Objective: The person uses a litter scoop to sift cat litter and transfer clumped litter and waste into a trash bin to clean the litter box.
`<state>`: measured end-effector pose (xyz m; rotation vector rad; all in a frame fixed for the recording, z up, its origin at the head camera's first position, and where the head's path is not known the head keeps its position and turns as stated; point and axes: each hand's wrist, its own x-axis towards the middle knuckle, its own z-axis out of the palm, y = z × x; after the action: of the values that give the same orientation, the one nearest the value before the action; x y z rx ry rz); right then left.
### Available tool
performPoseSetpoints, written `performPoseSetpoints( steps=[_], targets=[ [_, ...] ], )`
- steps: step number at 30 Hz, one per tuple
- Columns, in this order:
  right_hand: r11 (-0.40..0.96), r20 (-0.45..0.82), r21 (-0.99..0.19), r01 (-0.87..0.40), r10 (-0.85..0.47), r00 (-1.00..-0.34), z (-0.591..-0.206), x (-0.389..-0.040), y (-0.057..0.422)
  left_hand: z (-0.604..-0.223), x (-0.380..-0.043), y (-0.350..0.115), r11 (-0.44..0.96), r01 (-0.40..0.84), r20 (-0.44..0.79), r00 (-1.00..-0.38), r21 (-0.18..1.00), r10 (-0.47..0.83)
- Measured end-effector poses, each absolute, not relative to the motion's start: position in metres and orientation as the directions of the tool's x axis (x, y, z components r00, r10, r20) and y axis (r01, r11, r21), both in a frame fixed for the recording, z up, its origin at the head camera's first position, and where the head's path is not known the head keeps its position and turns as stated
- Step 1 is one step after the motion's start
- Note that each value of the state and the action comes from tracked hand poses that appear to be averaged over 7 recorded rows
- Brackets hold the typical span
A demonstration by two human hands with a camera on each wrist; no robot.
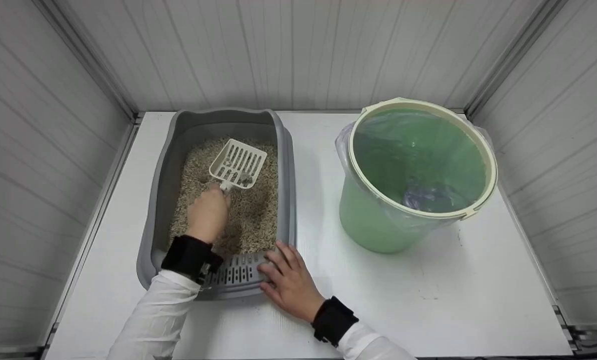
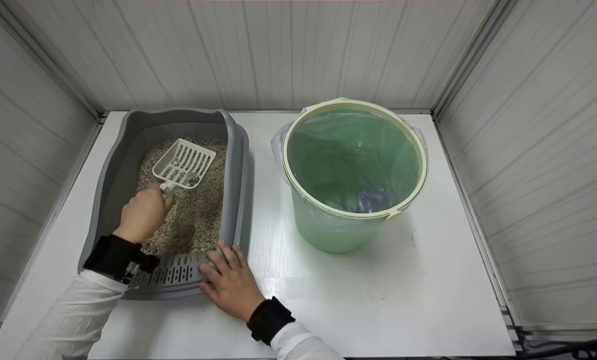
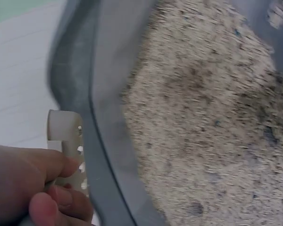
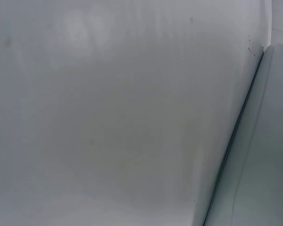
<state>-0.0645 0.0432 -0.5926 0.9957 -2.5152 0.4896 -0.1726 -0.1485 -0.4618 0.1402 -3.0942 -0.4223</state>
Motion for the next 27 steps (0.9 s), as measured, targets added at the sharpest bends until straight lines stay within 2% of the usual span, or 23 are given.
performPoseSetpoints(
  steps=[11, 18, 27],
  targets=[
    [0.673, 0.499, -0.195, -0.714, -0.558, -0.663, -0.594, -0.065, 0.043, -0.407, -0.171, -0.147, 0.931, -0.061, -0.141, -0.99, 0.36, -0.01],
    [0.681, 0.496, -0.18, -0.71, -0.56, -0.664, -0.595, -0.065, 0.042, -0.369, -0.167, -0.133, 0.92, 0.013, -0.124, -0.99, 0.392, 0.067],
    [0.661, 0.554, -0.181, -0.728, -0.543, -0.631, -0.596, -0.066, 0.041, -0.326, -0.169, -0.11, 0.899, 0.087, -0.14, -0.977, 0.43, 0.162]
  ],
)
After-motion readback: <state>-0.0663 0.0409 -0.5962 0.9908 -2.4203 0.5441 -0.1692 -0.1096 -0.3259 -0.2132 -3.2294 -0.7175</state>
